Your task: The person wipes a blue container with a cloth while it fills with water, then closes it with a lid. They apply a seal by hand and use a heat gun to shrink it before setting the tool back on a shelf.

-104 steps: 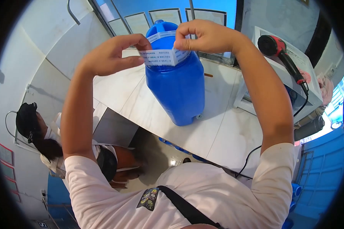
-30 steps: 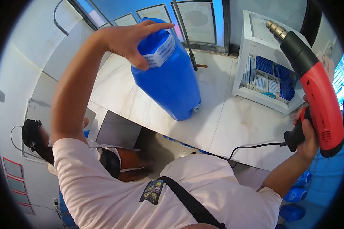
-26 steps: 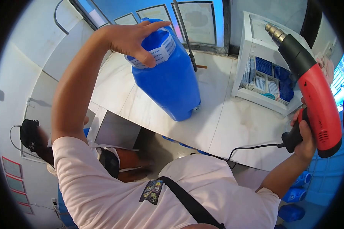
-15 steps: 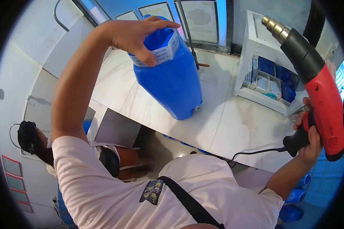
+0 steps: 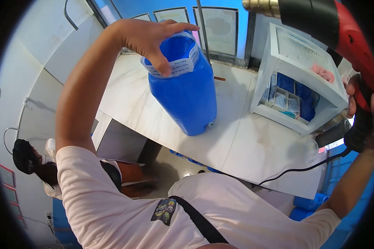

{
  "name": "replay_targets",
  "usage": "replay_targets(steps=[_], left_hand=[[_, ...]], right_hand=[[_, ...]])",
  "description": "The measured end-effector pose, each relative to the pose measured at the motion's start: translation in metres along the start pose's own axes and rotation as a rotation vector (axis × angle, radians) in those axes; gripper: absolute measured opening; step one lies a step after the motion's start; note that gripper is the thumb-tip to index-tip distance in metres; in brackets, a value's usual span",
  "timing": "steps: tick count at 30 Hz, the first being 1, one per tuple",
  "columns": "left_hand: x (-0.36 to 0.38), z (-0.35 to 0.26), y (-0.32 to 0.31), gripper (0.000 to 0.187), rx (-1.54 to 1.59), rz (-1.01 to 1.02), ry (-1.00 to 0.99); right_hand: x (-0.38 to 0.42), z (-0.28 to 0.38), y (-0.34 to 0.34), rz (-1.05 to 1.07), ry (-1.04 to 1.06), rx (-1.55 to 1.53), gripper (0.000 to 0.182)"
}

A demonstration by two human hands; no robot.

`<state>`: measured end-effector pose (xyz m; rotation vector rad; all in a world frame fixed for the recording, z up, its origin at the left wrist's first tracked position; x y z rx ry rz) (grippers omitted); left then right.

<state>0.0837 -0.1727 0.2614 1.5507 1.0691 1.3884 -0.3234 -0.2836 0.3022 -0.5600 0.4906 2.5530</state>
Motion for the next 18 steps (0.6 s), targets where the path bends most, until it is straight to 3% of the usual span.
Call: replay_targets(steps=[1,6,9,13,16,18], left_hand=[[0.001,0.001,0.0,0.125,-0.007,-0.006,-0.002],[-0.004,0.002,-0.009,0.122,-0.025,0.033,0.036],[-0.007,0.005,-0.01,0.121,-0.037,0.038,0.06],[-0.006,0.003,-0.011,0.12,-0.048,0.044,0.074],[-0.006,0.003,-0.011,0.121,-0.037,0.056,0.064],[-0.005,0.001,-0.01,0.12,-0.042,0.054,0.078]], right_hand=[[-0.005,0.006,-0.001,0.049,0.01,-0.003,0.065],[0.009,-0.009,0.005,0.311,-0.324,0.291,0.039],[0.007,-0.013,0.001,0.098,-0.274,0.493,0.033],[-0.005,0.004,-0.017,-0.154,-0.162,0.43,0.044],[-0.007,-0.013,-0.015,0.13,-0.368,0.44,0.055],[-0.006,-0.007,-0.034,0.052,-0.261,0.437,0.07]])
Point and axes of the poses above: each hand's wrist, its own x-axis away from the middle knuckle, its own y-axis out of the back of the hand, z = x × y, the point moved 7 cm from there along -x, towards the middle knuckle, and after that the axes turned 5 degrees about z, right-handed, at the moved point
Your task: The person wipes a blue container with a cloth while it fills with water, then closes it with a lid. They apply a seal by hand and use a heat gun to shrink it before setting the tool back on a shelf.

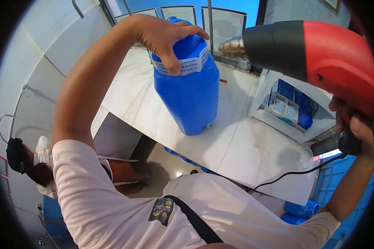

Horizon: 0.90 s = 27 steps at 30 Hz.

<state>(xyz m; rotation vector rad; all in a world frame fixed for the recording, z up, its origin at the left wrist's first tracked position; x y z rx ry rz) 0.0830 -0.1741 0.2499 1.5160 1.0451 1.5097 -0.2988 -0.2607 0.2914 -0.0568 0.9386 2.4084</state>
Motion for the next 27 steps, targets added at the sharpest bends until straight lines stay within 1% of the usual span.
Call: replay_targets(steps=[2,6,7,9,10,12,16,19,22,25,27], left_hand=[[0.002,0.0,0.0,0.119,-0.003,0.004,0.013],[0.002,-0.001,0.0,0.121,0.018,-0.005,0.007],[0.002,-0.001,0.0,0.121,0.01,-0.008,0.015],[0.003,-0.003,0.001,0.122,-0.008,-0.003,0.028],[0.004,-0.003,0.001,0.123,-0.024,0.004,0.039],[0.005,-0.002,0.001,0.122,-0.002,-0.001,0.039],[0.005,-0.004,0.001,0.119,0.014,0.0,0.019],[0.004,-0.001,0.001,0.117,-0.005,-0.022,-0.002],[0.003,0.0,0.0,0.116,0.038,-0.027,-0.026],[0.004,-0.001,0.0,0.116,0.023,-0.015,-0.004],[0.003,0.0,0.0,0.115,0.002,-0.022,-0.003]], right_hand=[[-0.003,0.012,-0.01,-0.043,0.013,0.008,0.084],[-0.018,0.012,-0.007,-0.073,-0.019,-0.057,0.085],[-0.025,0.019,-0.012,0.02,0.133,-0.231,0.071],[-0.023,0.029,-0.015,0.115,0.285,-0.405,0.06],[-0.014,0.019,-0.015,0.047,0.116,-0.185,0.07],[-0.009,0.007,-0.012,-0.019,-0.058,0.033,0.083],[-0.012,0.003,-0.001,-0.062,-0.051,-0.006,0.085],[-0.011,0.001,-0.006,0.02,-0.105,0.147,0.085],[-0.014,0.003,-0.009,-0.051,-0.079,0.059,0.083],[-0.012,-0.011,-0.007,-0.06,-0.11,-0.022,0.08],[-0.009,-0.022,-0.011,0.006,-0.063,-0.049,0.077]])
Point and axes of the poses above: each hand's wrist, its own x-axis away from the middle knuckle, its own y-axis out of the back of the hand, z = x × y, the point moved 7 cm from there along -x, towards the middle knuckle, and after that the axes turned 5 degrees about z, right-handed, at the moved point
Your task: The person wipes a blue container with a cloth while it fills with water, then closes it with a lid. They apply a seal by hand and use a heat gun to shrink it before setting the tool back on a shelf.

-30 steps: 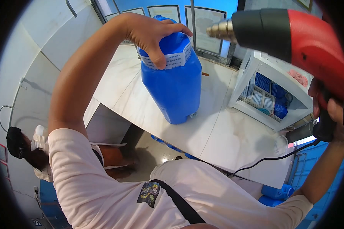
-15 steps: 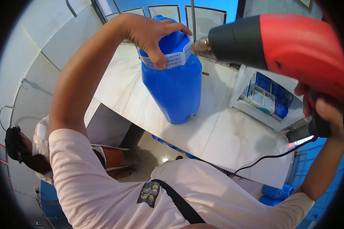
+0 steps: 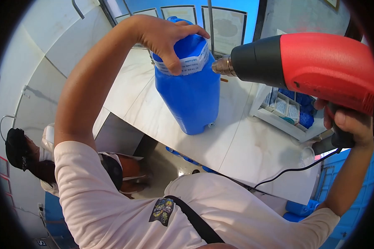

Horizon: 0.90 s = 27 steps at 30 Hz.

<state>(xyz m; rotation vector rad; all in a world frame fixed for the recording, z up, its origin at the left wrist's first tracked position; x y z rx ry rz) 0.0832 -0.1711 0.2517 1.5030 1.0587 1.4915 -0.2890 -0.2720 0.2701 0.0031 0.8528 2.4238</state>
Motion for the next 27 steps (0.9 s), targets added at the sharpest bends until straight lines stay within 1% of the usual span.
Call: replay_targets(steps=[1,5,6,9,13,17,20,23,27], left_hand=[[0.0,0.001,0.0,0.115,-0.021,-0.003,-0.001],[-0.001,0.004,-0.002,0.115,-0.013,-0.007,0.006],[-0.002,0.004,-0.002,0.114,-0.002,-0.007,0.003],[-0.002,0.004,-0.001,0.114,0.001,-0.006,0.002],[-0.001,0.001,0.0,0.115,0.024,0.011,-0.01],[-0.001,0.001,0.001,0.118,0.028,0.027,-0.043],[0.001,-0.002,0.002,0.122,0.025,0.008,-0.033],[0.002,-0.002,0.001,0.124,0.038,0.012,-0.009],[0.004,-0.002,0.002,0.125,0.106,-0.015,-0.017]], right_hand=[[-0.001,0.001,-0.005,0.024,0.015,-0.009,0.077],[0.0,-0.011,-0.012,-0.088,-0.032,-0.217,0.077],[0.0,-0.015,-0.015,-0.046,-0.026,-0.198,0.076],[-0.001,-0.019,-0.025,-0.02,0.019,-0.217,0.072],[-0.008,-0.021,-0.017,-0.103,0.041,-0.281,0.07],[-0.014,0.002,-0.003,-0.102,0.034,-0.127,0.069],[-0.018,0.018,0.001,-0.078,0.024,-0.043,0.069],[-0.022,0.023,0.009,-0.115,0.002,0.084,0.07],[-0.031,0.036,0.003,-0.1,-0.026,0.087,0.069]])
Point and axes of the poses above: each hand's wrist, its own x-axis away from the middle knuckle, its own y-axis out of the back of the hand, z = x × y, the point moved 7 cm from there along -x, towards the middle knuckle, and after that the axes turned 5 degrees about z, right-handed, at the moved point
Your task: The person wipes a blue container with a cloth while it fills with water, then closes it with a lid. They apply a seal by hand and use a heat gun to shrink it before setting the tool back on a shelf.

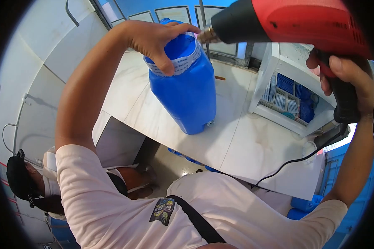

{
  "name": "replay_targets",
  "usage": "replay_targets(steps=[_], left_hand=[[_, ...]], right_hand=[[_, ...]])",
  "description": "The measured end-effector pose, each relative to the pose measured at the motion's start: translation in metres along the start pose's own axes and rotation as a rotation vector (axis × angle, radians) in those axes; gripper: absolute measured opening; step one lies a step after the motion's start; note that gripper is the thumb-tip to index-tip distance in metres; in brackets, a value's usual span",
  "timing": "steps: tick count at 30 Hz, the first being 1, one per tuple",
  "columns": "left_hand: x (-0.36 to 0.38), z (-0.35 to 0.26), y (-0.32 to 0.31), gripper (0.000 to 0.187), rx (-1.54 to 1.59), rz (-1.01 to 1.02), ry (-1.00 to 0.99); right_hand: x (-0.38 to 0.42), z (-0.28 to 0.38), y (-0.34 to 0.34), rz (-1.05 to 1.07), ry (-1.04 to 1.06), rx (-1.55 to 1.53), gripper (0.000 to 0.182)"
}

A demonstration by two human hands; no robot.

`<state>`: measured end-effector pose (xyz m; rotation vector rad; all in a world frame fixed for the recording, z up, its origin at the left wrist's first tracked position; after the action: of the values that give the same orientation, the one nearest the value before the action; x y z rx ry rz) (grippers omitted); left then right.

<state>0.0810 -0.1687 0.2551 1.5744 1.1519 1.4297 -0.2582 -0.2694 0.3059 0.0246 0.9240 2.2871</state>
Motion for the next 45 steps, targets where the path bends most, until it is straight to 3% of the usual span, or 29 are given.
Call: replay_targets(steps=[11,17,23,26,28,34,45], left_hand=[[-0.001,0.001,0.003,0.136,0.034,-0.026,-0.006],[-0.006,0.011,0.001,0.14,-0.031,-0.044,0.087],[-0.003,0.034,0.001,0.143,0.136,-0.052,-0.004],[-0.006,0.05,0.002,0.139,0.233,-0.127,-0.011],[-0.007,0.058,0.006,0.125,0.275,-0.218,-0.017],[-0.008,0.07,0.004,0.107,0.354,-0.272,-0.002],[0.01,0.076,-0.004,0.1,0.386,-0.282,0.064]], right_hand=[[-0.014,0.007,0.002,0.013,0.002,0.029,0.069],[-0.008,0.012,-0.002,0.055,0.019,0.059,0.073],[-0.008,0.009,0.006,0.025,0.006,0.042,0.075],[-0.006,0.016,0.002,0.044,0.011,0.082,0.076],[-0.01,0.012,0.004,0.029,0.011,0.072,0.078],[-0.006,0.024,-0.001,0.033,0.022,0.08,0.081],[-0.006,0.027,-0.003,0.022,0.041,0.064,0.076]])
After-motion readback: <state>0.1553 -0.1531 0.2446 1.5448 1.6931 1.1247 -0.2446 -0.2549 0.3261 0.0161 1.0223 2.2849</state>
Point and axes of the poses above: each hand's wrist, its own x-axis away from the middle knuckle, its own y-axis out of the back of the hand, z = x × y, the point moved 7 cm from there along -x, towards the middle knuckle, and after that the axes turned 5 degrees about z, right-handed, at the moved point
